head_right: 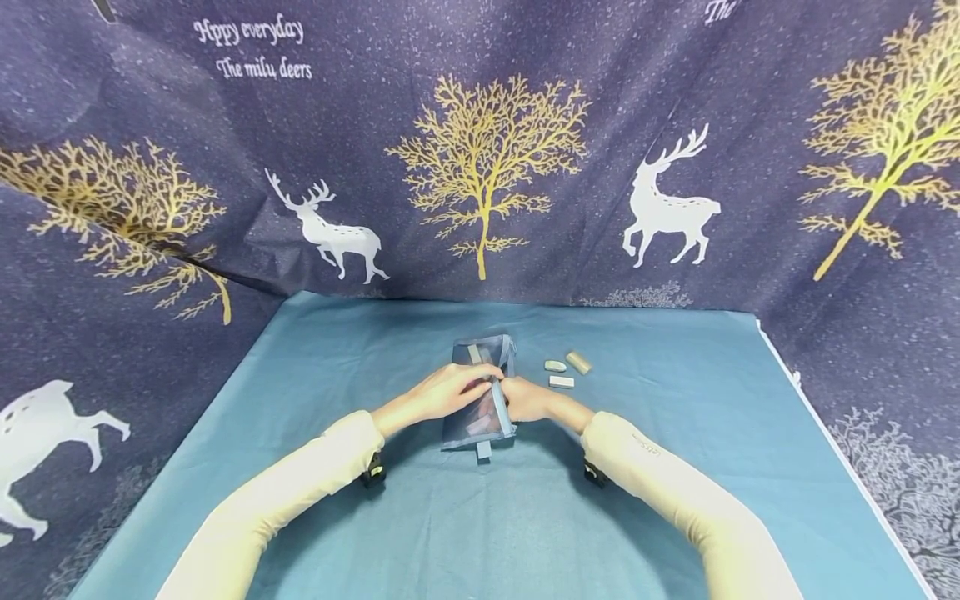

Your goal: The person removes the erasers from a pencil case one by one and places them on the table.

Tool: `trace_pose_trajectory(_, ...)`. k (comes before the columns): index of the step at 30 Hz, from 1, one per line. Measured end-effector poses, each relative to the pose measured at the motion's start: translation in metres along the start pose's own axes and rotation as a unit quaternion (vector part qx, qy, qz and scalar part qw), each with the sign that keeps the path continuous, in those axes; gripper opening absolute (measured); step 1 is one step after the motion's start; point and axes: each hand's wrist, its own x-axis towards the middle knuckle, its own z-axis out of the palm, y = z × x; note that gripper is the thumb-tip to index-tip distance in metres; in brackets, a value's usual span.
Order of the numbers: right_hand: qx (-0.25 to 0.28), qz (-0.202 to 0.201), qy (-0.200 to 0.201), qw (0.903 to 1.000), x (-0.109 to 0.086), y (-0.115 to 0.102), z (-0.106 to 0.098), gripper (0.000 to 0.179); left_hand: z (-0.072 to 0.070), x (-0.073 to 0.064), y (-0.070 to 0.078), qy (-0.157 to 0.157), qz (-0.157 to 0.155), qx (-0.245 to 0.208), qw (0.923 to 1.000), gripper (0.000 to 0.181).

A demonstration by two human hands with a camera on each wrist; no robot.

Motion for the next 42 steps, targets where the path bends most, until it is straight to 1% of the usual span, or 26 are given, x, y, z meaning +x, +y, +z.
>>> trace_pose_trajectory(6,0.001,-0.003,-0.010,0.9999,-0.0012,-0.0001,-0.0013,0.018,0.0046,0.0003,-0.0025,-0.006,-0.006,0.004,1.0000,0.029)
trace_pose_trajectory(11,0.003,-0.005,-0.005,1.0000,-0.0017,0.0003,-0.0023,0.019,0.0067,0.0009,-0.0027,-0.004,-0.009,0.008,0.9999,0.029)
trace_pose_trajectory(18,0.001,0.010,0.017,0.9998,-0.0019,0.0013,-0.0040,0.018,0.0069,0.0003,-0.0027,-0.006,-0.017,0.005,0.9998,0.029)
trace_pose_trajectory(23,0.002,0.029,0.016,0.9994,-0.0026,0.0016,-0.0041,0.013,0.0074,-0.0004,-0.0025,-0.013,-0.020,0.005,0.9997,0.031)
trace_pose_trajectory(29,0.027,0.035,0.022,0.9988,-0.0055,0.0013,-0.0058,0.015,0.0086,-0.0013,-0.0034,-0.015,-0.019,-0.002,0.9997,0.030)
trace_pose_trajectory(33,0.025,0.044,0.030,0.9983,-0.0071,0.0014,-0.0074,0.012,0.0086,-0.0015,-0.0036,-0.008,-0.018,-0.008,0.9998,0.030)
trace_pose_trajectory(39,0.024,0.051,0.033,0.9978,-0.0093,0.0015,-0.0087,0.011,0.0092,-0.0009,-0.0036,-0.018,-0.024,-0.011,0.9995,0.030)
trace_pose_trajectory(42,0.030,0.051,0.033,0.9977,-0.0103,0.0010,-0.0102,0.011,0.0087,-0.0002,-0.0037,-0.015,-0.020,-0.014,0.9996,0.029)
